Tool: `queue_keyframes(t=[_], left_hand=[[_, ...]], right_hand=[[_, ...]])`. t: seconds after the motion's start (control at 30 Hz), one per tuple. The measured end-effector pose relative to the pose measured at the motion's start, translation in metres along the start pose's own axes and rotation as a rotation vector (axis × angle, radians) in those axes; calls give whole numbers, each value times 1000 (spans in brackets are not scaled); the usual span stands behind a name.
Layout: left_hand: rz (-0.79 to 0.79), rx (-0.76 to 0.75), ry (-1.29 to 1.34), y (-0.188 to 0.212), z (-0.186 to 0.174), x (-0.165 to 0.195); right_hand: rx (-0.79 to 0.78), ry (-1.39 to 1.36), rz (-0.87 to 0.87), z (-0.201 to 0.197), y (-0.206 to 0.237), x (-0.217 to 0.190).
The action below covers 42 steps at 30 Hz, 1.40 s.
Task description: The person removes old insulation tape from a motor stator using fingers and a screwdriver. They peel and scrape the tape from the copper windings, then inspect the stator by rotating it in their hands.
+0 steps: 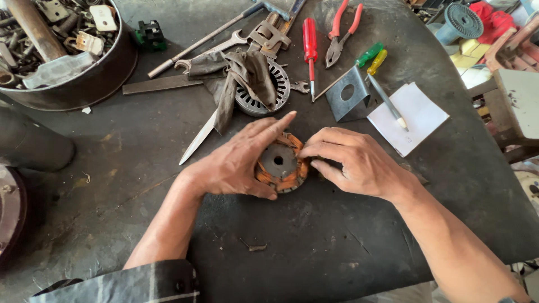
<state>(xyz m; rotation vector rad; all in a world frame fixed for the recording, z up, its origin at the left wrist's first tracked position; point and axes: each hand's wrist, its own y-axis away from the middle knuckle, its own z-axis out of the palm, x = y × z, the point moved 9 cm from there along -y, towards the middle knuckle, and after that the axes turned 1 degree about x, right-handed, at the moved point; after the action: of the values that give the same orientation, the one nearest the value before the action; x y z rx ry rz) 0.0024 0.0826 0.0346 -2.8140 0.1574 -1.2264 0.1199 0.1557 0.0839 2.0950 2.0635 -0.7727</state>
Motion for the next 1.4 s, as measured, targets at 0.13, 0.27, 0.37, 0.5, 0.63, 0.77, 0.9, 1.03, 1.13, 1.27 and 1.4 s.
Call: queue_keyframes(t=[0.13, 0.27, 0.37, 0.5, 0.63, 0.77, 0.9, 1.03, 1.13, 1.27, 1.4], left_hand=[[-85, 14, 12, 3, -9, -12], [-114, 22, 42, 4, -8, -17], [-151, 3, 55, 5, -6, -21], [-124, 1, 50, 6, -7, -20], [-107, -5, 34, 5, -7, -19], [-111, -3, 29, 4, -5, -20], [-103, -2, 25, 4, -5, -20], [-136, -12, 18, 4, -3, -22], [-116, -5, 17, 4, -5, -21], [-130, -10, 10, 3, -3, -23], [-116, -6, 9, 3, -1, -23]], right_hand=[[-26, 4, -4, 1, -2, -2], [-6, 34, -54, 3, -2, -7], [20, 81, -63, 5, -1, -7], [58, 92, -70, 3, 1, -5], [99, 97, -104, -1, 1, -7], [147, 152, -162, -3, 1, -14], [179, 257, -179, -3, 1, -17], [172, 272, -156, 0, 0, -13], [200, 274, -149, -3, 2, -10], [228, 281, -125, -8, 4, -6], [220, 266, -53, -8, 3, 1]])
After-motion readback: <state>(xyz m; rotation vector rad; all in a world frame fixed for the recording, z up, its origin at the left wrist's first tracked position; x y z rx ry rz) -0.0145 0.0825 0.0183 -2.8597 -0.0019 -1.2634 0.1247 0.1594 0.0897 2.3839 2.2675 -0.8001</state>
